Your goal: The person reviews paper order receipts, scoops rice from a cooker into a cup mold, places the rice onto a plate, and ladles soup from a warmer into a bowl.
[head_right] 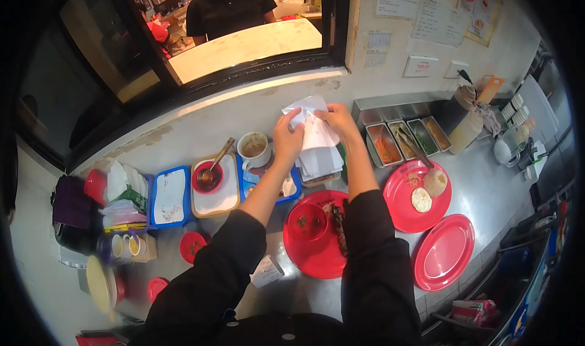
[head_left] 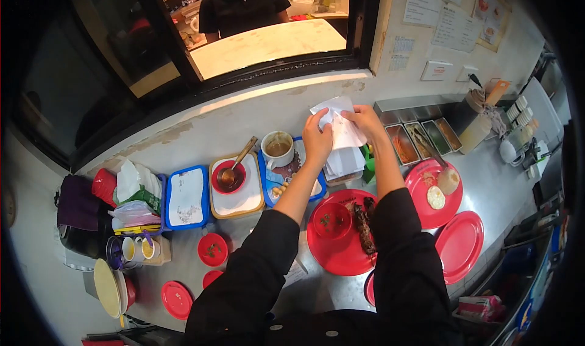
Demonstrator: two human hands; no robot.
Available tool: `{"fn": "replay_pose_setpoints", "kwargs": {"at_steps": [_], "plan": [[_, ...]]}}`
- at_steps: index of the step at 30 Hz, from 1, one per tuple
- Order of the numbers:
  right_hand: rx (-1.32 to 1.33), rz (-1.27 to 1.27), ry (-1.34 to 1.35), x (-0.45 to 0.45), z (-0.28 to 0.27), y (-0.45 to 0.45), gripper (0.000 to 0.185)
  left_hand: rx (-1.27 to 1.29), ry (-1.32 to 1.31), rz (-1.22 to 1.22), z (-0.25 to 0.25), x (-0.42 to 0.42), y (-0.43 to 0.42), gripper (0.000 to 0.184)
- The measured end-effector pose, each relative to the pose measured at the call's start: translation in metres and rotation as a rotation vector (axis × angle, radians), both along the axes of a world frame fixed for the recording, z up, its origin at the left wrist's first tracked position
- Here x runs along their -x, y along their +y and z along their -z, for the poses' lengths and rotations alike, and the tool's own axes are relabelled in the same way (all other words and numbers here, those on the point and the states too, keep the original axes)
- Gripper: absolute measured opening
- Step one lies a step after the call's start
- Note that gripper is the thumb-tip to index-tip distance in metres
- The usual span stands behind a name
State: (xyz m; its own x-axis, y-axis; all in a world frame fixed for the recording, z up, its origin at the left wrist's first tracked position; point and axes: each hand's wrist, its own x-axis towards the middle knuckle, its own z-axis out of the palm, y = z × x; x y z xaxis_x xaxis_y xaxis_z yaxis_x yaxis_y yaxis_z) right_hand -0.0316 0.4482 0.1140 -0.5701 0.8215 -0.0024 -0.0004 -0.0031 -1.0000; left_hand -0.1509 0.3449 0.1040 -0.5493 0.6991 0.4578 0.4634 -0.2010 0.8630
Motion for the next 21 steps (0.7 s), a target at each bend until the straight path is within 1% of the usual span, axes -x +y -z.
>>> {"fn": "replay_pose_setpoints", "kwargs": {"at_steps": [1, 2, 3, 4, 6, 7, 8, 9, 10, 11, 12, 13, 15, 16, 18, 19, 21], "plan": [[-0.038, -0.019, 0.005, -0.003, -0.016, 0.001, 0.022, -0.01, 0.002, -0.002, -0.011, 0.002, 0.0, 0.038], [-0.04, -0.019, 0.004, -0.006, -0.028, -0.002, 0.022, 0.0, -0.069, 0.067, -0.019, 0.003, -0.003, 0.038], [-0.04, -0.027, -0.015, -0.01, -0.035, -0.002, 0.022, 0.014, -0.14, 0.137, -0.02, 0.004, -0.005, 0.038], [-0.04, -0.036, -0.034, -0.012, -0.041, -0.002, 0.022, 0.014, -0.142, 0.138, -0.022, 0.003, -0.005, 0.038], [-0.062, -0.056, -0.006, -0.01, -0.041, 0.001, 0.021, -0.079, -0.197, 0.17, -0.025, 0.001, -0.004, 0.039], [-0.101, -0.048, -0.033, -0.007, -0.028, 0.008, 0.022, -0.082, -0.197, 0.17, -0.014, 0.004, 0.002, 0.039], [-0.137, -0.039, -0.06, -0.004, -0.015, 0.014, 0.023, -0.007, -0.182, 0.103, -0.003, 0.005, 0.005, 0.04], [-0.195, 0.05, -0.256, 0.001, -0.003, 0.009, 0.025, 0.073, -0.169, 0.038, 0.016, 0.007, 0.007, 0.041], [-0.254, 0.143, -0.45, 0.006, 0.013, 0.001, 0.028, 0.076, -0.169, 0.042, 0.041, 0.006, 0.006, 0.041], [-0.297, 0.156, -0.429, 0.011, 0.052, 0.011, 0.03, 0.2, -0.195, 0.001, 0.064, 0.007, 0.006, 0.042], [-0.344, 0.167, -0.408, 0.016, 0.085, 0.022, 0.032, 0.32, -0.22, -0.044, 0.074, 0.007, 0.007, 0.043], [-0.351, 0.168, -0.405, 0.016, 0.096, 0.023, 0.032, 0.312, -0.218, -0.044, 0.076, 0.005, 0.003, 0.043], [-0.39, 0.275, -0.43, 0.017, 0.11, 0.017, 0.03, 0.265, -0.043, -0.085, 0.077, 0.003, -0.006, 0.045], [-0.389, 0.274, -0.431, 0.016, 0.096, 0.006, 0.03, 0.267, -0.044, -0.085, 0.072, 0.002, -0.01, 0.045], [-0.539, 0.291, -0.541, 0.01, 0.065, -0.015, 0.025, 0.303, 0.073, -0.07, 0.064, 0.001, -0.02, 0.05], [-0.542, 0.29, -0.541, 0.009, 0.06, -0.018, 0.025, 0.301, 0.072, -0.071, 0.065, 0.002, -0.022, 0.05], [-0.655, 0.477, -0.594, 0.004, 0.052, -0.026, 0.033, 0.162, 0.085, -0.103, 0.071, 0.002, -0.031, 0.054]]}}
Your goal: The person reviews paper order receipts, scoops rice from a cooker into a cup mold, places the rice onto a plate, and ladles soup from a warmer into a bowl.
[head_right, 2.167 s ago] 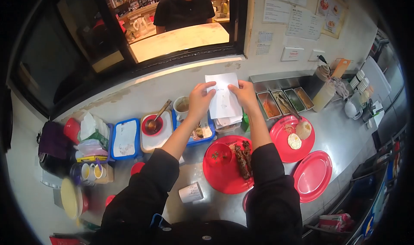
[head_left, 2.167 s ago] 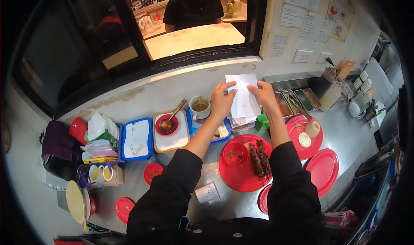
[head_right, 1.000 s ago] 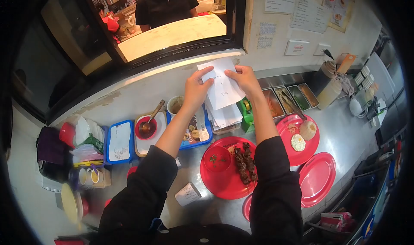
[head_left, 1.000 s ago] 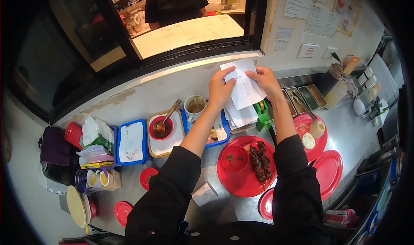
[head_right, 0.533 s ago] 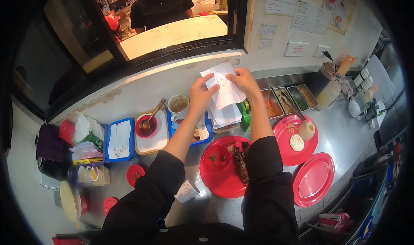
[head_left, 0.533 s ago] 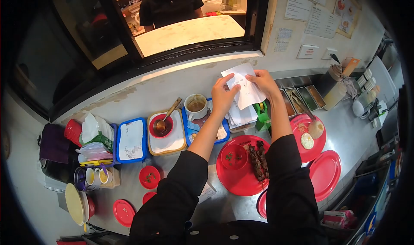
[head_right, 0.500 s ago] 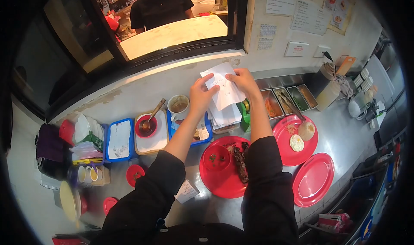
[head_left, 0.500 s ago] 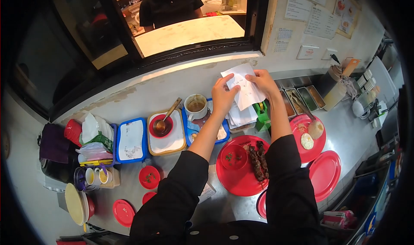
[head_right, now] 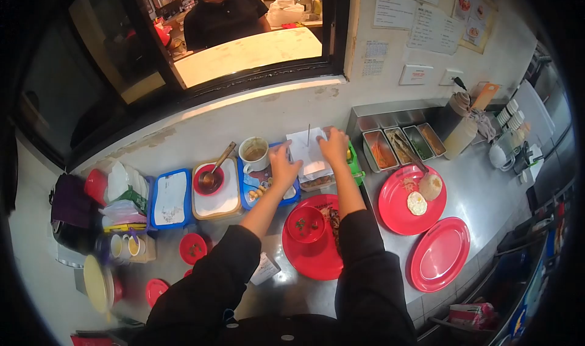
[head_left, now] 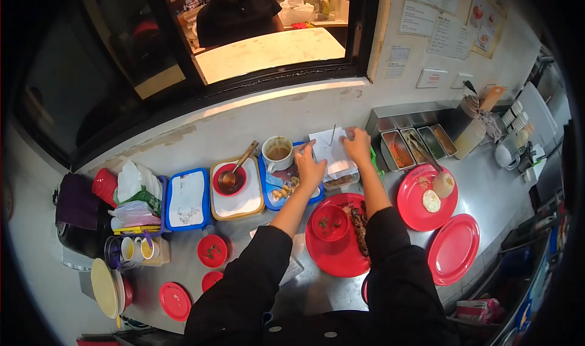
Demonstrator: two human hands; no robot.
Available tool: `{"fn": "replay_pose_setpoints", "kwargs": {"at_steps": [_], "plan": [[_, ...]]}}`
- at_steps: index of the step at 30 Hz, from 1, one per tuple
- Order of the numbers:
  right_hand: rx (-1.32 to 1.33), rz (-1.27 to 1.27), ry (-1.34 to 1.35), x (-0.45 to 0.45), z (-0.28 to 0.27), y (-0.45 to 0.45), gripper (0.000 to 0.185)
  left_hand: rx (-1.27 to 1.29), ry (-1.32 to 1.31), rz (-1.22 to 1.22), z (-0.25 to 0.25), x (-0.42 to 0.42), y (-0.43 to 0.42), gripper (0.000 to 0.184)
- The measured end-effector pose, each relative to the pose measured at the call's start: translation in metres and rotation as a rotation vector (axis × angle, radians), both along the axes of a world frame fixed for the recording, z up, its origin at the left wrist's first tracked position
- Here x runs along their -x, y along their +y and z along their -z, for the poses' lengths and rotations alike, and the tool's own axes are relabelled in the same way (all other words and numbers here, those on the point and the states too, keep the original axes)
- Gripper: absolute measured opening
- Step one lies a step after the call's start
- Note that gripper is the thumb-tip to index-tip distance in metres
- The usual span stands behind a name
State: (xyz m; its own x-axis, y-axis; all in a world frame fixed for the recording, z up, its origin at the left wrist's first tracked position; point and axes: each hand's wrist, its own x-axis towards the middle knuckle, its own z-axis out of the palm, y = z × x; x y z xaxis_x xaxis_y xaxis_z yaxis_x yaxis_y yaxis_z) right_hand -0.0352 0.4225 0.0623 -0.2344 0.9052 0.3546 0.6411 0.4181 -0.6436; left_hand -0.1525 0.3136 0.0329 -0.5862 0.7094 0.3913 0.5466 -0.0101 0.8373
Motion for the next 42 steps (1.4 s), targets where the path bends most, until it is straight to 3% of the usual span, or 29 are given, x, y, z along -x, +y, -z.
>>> {"fn": "replay_pose_setpoints", "kwargs": {"at_steps": [1, 3, 5, 7, 9, 10, 11, 13, 15, 16, 17, 18, 19, 20, 21, 23, 25, 27, 30, 32, 34, 36, 39, 42], "plan": [[0.002, -0.006, -0.002, -0.004, -0.007, -0.01, 0.033, 0.002, -0.002, -0.006, -0.011, -0.002, -0.015, 0.054], [-0.109, 0.096, 0.184, -0.018, -0.021, -0.036, 0.027, 0.062, -0.119, 0.204, -0.036, -0.006, -0.059, 0.059], [-0.11, 0.033, 0.288, -0.037, -0.037, -0.068, 0.025, 0.072, -0.203, 0.229, -0.057, -0.009, -0.114, 0.048], [-0.117, -0.019, 0.374, -0.048, -0.043, -0.107, 0.02, 0.091, -0.121, 0.35, -0.066, 0.005, -0.171, 0.038], [-0.004, -0.097, 0.443, -0.053, -0.048, -0.156, 0.015, 0.213, 0.04, 0.243, -0.052, 0.022, -0.23, 0.03], [0.207, -0.163, 0.402, -0.053, -0.039, -0.179, 0.016, 0.264, 0.176, 0.204, -0.039, 0.029, -0.26, 0.026], [0.406, -0.228, 0.361, -0.051, -0.027, -0.199, 0.019, 0.475, 0.126, 0.224, -0.03, 0.034, -0.288, 0.021], [0.385, -0.536, 0.058, -0.043, 0.013, -0.241, 0.029, 0.794, -0.006, 0.25, -0.005, 0.029, -0.329, 0.019], [0.491, -0.579, -0.298, -0.029, 0.045, -0.288, 0.037, 0.893, -0.083, 0.254, 0.035, 0.02, -0.353, 0.022], [0.495, -0.587, -0.411, -0.023, 0.059, -0.308, 0.038, 0.761, -0.389, 0.265, 0.055, 0.013, -0.355, 0.026], [0.5, -0.579, -0.297, -0.023, 0.059, -0.325, 0.031, 0.613, -0.682, 0.278, 0.064, 0.008, -0.355, 0.032], [0.502, -0.572, -0.181, -0.022, 0.057, -0.337, 0.024, 0.597, -0.665, 0.281, 0.059, 0.001, -0.358, 0.032], [0.476, -0.571, -0.176, -0.021, 0.049, -0.341, 0.024, 0.407, -0.831, 0.264, 0.048, -0.008, -0.358, 0.031], [0.753, -0.653, 0.198, -0.024, 0.043, -0.345, 0.021, 0.215, -0.995, 0.248, 0.038, -0.013, -0.358, 0.03], [1.027, -0.716, 0.584, -0.028, 0.034, -0.35, 0.02, 0.206, -0.99, 0.255, 0.028, -0.013, -0.36, 0.03], [1.108, -0.807, 0.568, -0.039, 0.007, -0.345, 0.017, 0.017, -1.544, 0.366, 0.008, -0.007, -0.362, 0.03], [1.181, -0.91, 0.461, -0.05, -0.003, -0.344, 0.02, -0.001, -1.45, 0.417, -0.006, -0.004, -0.363, 0.03], [1.12, -0.869, 0.452, -0.059, -0.004, -0.344, 0.021, 0.04, -1.207, 0.408, -0.021, -0.004, -0.361, 0.031], [1.034, -0.772, 0.389, -0.065, -0.006, -0.348, 0.024, -0.024, -1.116, 0.289, -0.03, -0.009, -0.356, 0.026], [0.814, -0.579, 0.622, -0.064, -0.016, -0.352, 0.02, -0.042, -1.009, 0.25, -0.032, -0.011, -0.353, 0.024], [0.807, -0.519, 0.714, -0.062, -0.021, -0.348, 0.017, 0.017, -0.842, 0.258, -0.038, -0.016, -0.352, 0.019], [0.752, -0.41, 0.793, -0.062, -0.029, -0.344, 0.013, 0.068, -0.783, 0.309, -0.049, -0.016, -0.351, 0.019], [0.616, -0.439, 0.767, -0.065, -0.043, -0.336, 0.014, 0.121, -0.736, 0.384, -0.062, -0.013, -0.353, 0.02], [0.665, -0.484, 0.745, -0.073, -0.065, -0.334, 0.018, 0.069, -0.756, 0.408, -0.072, -0.012, -0.354, 0.023]]}}
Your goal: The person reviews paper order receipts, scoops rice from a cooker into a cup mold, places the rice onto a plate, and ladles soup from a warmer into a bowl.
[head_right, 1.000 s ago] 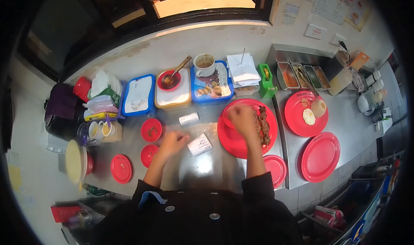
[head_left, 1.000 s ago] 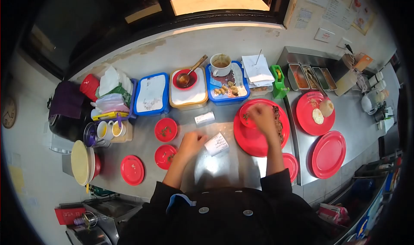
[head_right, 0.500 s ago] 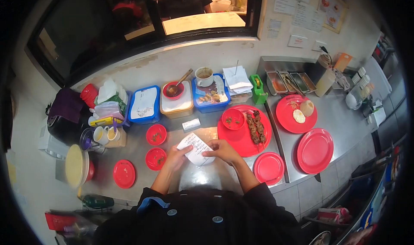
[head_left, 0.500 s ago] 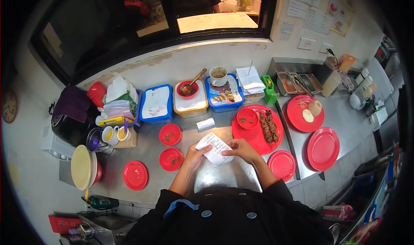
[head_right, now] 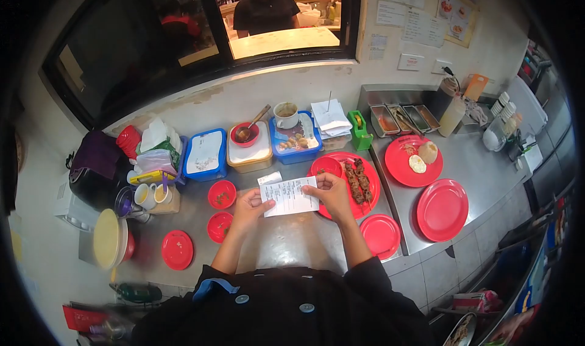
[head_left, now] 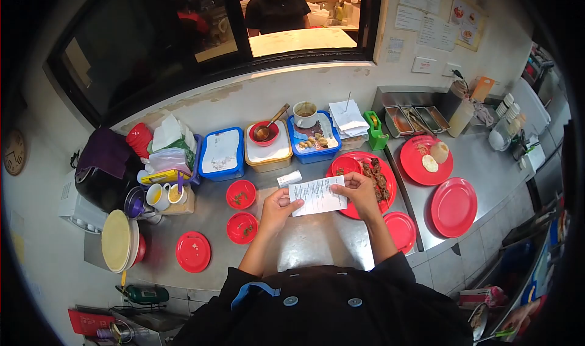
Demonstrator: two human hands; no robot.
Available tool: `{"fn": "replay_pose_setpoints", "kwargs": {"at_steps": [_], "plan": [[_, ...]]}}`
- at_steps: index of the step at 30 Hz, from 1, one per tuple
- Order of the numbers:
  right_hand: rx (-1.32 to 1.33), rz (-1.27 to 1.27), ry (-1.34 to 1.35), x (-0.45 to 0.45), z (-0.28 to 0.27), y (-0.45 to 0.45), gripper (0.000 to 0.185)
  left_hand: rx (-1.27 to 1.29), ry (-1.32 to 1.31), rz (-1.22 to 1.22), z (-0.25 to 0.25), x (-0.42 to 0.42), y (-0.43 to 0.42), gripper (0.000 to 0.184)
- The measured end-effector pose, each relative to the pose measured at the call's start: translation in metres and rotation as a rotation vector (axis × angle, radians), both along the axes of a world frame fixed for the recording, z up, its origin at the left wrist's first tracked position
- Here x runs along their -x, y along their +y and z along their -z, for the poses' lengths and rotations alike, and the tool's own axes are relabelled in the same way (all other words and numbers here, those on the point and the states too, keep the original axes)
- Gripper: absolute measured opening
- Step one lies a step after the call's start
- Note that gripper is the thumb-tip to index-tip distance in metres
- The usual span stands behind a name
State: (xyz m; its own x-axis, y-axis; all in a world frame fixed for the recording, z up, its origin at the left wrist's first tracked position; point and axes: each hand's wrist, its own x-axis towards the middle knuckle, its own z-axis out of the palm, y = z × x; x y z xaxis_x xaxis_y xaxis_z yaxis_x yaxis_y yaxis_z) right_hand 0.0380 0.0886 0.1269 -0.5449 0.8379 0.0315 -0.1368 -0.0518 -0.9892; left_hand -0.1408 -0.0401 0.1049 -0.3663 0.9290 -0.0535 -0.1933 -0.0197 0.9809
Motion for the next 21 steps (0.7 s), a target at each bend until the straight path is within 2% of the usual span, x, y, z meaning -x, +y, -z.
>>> {"fn": "replay_pose_setpoints", "kwargs": {"at_steps": [2, 4, 5, 7, 12, 13, 14, 16, 17, 18, 20, 21], "plan": [[0.048, -0.049, 0.013, -0.004, -0.009, -0.002, 0.018, -0.034, -0.022, -0.023, -0.01, 0.0, -0.001, 0.025], [0.044, -0.125, 0.074, -0.007, -0.01, -0.002, 0.017, 0.118, -0.083, -0.05, -0.026, -0.002, -0.003, 0.026], [0.045, -0.122, 0.074, -0.008, -0.007, -0.002, 0.017, 0.119, -0.083, -0.047, -0.023, -0.003, -0.002, 0.026], [-0.094, -0.052, -0.024, -0.007, 0.003, 0.001, 0.015, -0.091, -0.019, -0.117, -0.012, -0.007, 0.001, 0.023], [-0.167, 0.053, 0.125, -0.005, 0.003, 0.0, 0.012, -0.121, 0.193, -0.253, 0.001, -0.008, 0.003, 0.021], [-0.157, -0.007, 0.102, -0.008, 0.01, 0.005, 0.013, -0.082, 0.106, -0.27, 0.012, -0.006, 0.005, 0.022], [-0.002, -0.02, 0.194, -0.011, 0.009, 0.0, 0.014, -0.151, 0.007, -0.228, 0.007, -0.011, 0.004, 0.02], [-0.153, -0.026, 0.182, -0.022, 0.011, 0.002, 0.015, -0.077, -0.113, -0.066, 0.002, -0.014, 0.001, 0.021], [-0.363, -0.017, 0.082, -0.03, 0.01, 0.006, 0.015, 0.022, -0.043, 0.132, -0.003, -0.009, -0.004, 0.022], [-0.485, -0.039, 0.014, -0.035, 0.009, 0.008, 0.012, 0.048, 0.163, 0.307, 0.019, 0.007, -0.001, 0.028], [-0.579, -0.156, -0.034, -0.047, -0.007, -0.004, 0.013, 0.016, 0.145, 0.494, 0.006, -0.013, 0.006, 0.032], [-0.57, -0.105, -0.035, -0.05, -0.013, -0.011, 0.013, -0.019, 0.111, 0.582, -0.001, -0.021, 0.003, 0.037]]}}
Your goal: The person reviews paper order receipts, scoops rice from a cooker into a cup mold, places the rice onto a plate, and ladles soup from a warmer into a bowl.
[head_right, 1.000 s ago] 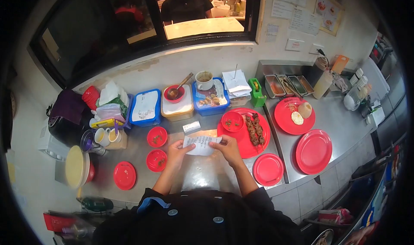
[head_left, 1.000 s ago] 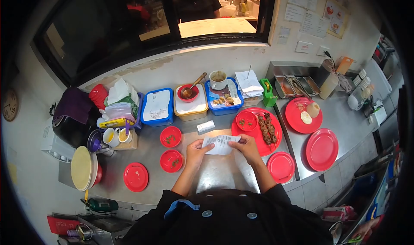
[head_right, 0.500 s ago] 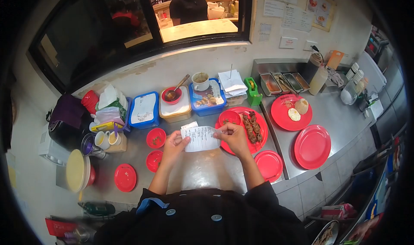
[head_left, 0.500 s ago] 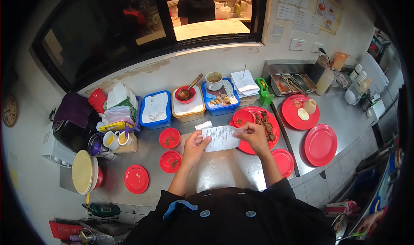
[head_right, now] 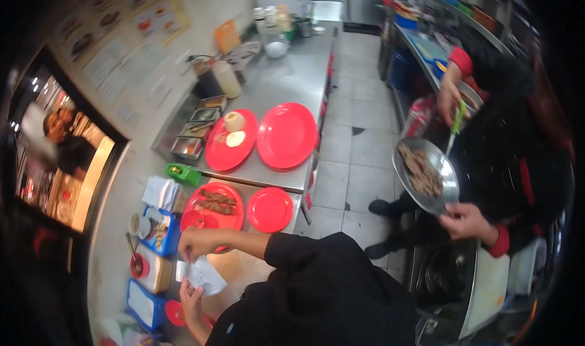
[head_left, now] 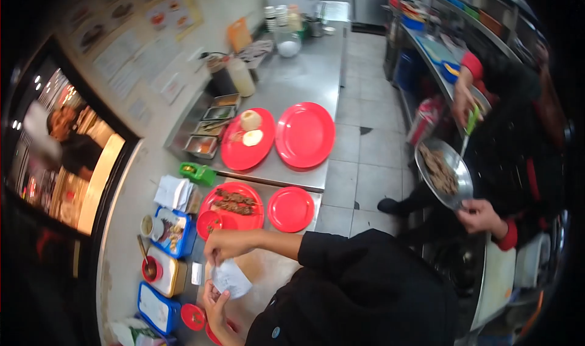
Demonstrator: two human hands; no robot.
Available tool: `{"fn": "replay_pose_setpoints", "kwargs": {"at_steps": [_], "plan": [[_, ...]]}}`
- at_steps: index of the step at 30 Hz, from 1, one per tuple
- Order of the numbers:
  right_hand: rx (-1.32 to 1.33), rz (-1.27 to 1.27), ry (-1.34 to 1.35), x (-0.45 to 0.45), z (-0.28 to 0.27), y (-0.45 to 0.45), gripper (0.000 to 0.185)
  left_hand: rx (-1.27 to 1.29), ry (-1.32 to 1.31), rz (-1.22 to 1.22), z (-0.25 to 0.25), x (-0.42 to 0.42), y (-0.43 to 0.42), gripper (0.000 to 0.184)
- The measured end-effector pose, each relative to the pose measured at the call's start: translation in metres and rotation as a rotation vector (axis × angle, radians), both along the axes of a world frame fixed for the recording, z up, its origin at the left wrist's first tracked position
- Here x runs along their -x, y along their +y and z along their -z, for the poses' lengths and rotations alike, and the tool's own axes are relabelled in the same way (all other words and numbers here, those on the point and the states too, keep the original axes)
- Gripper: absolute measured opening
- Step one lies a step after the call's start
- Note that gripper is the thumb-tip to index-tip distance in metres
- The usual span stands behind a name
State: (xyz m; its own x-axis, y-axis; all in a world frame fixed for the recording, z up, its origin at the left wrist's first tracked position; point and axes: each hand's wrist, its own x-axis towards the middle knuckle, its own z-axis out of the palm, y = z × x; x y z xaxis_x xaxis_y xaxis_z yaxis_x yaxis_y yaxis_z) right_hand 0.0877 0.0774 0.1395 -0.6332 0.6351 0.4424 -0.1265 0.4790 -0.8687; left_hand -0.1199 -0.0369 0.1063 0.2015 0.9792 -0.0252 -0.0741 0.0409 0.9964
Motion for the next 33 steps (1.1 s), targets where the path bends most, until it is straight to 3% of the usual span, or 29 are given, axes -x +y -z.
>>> {"fn": "replay_pose_setpoints", "kwargs": {"at_steps": [2, 4, 6, 7, 8, 10, 12, 15, 16, 18, 20, 22, 25, 27, 30, 32, 33], "plan": [[-0.108, -0.119, -0.111, 0.004, -0.005, -0.014, 0.013, 0.122, -0.046, 0.117, -0.018, -0.02, 0.003, 0.04], [-0.096, -0.032, -0.062, 0.016, 0.003, -0.021, 0.015, 0.244, -0.098, 0.207, -0.02, -0.026, 0.013, 0.044], [-0.149, 0.555, 0.218, 0.023, 0.011, -0.022, 0.016, 0.119, -0.147, -0.247, -0.007, -0.034, 0.028, 0.045], [0.056, 0.537, 0.203, 0.022, 0.016, -0.02, 0.022, 0.027, -0.201, -0.321, -0.009, -0.037, 0.03, 0.043], [0.056, 0.546, 0.204, 0.021, 0.021, -0.021, 0.022, 0.029, -0.2, -0.312, -0.014, -0.039, 0.031, 0.043], [0.214, 0.157, -0.08, 0.011, 0.018, -0.031, 0.027, -0.001, -0.283, -0.479, -0.022, -0.039, 0.032, 0.044], [0.331, 0.015, -0.058, 0.013, 0.016, -0.045, 0.024, -0.011, -0.254, -0.49, -0.025, -0.036, 0.03, 0.045], [0.496, -0.059, 0.002, 0.018, 0.01, -0.058, 0.016, 0.034, -0.603, -0.228, -0.029, -0.02, 0.026, 0.047], [0.499, -0.067, 0.003, 0.018, 0.01, -0.057, 0.016, 0.034, -0.6, -0.237, -0.034, -0.018, 0.021, 0.047], [0.607, -0.284, 0.045, 0.018, 0.01, -0.056, 0.017, -0.019, -0.73, -0.063, -0.04, -0.02, 0.011, 0.048], [0.606, -0.266, 0.023, 0.02, 0.008, -0.059, 0.017, 0.017, -0.768, -0.163, -0.037, -0.019, 0.008, 0.05], [0.605, -0.259, 0.0, 0.023, 0.008, -0.06, 0.018, 0.029, -0.66, -0.049, -0.033, -0.014, 0.01, 0.049], [0.442, -0.13, -0.036, 0.029, 0.011, -0.059, 0.016, 0.051, -0.69, -0.202, -0.018, -0.007, 0.013, 0.047], [0.445, -0.191, -0.103, 0.031, 0.016, -0.055, 0.017, 0.047, -0.696, -0.254, -0.02, -0.004, 0.012, 0.041], [0.612, 0.032, -0.167, 0.01, 0.014, -0.025, 0.047, 0.008, -0.811, -0.556, -0.004, 0.007, 0.017, 0.03], [0.759, 0.271, -0.022, -0.026, 0.011, 0.027, 0.066, -0.02, -0.83, -0.514, 0.017, 0.034, 0.019, 0.031], [0.836, 0.339, 0.166, -0.047, 0.015, 0.049, 0.066, -0.025, -0.837, -0.444, 0.018, 0.042, 0.012, 0.031]]}}
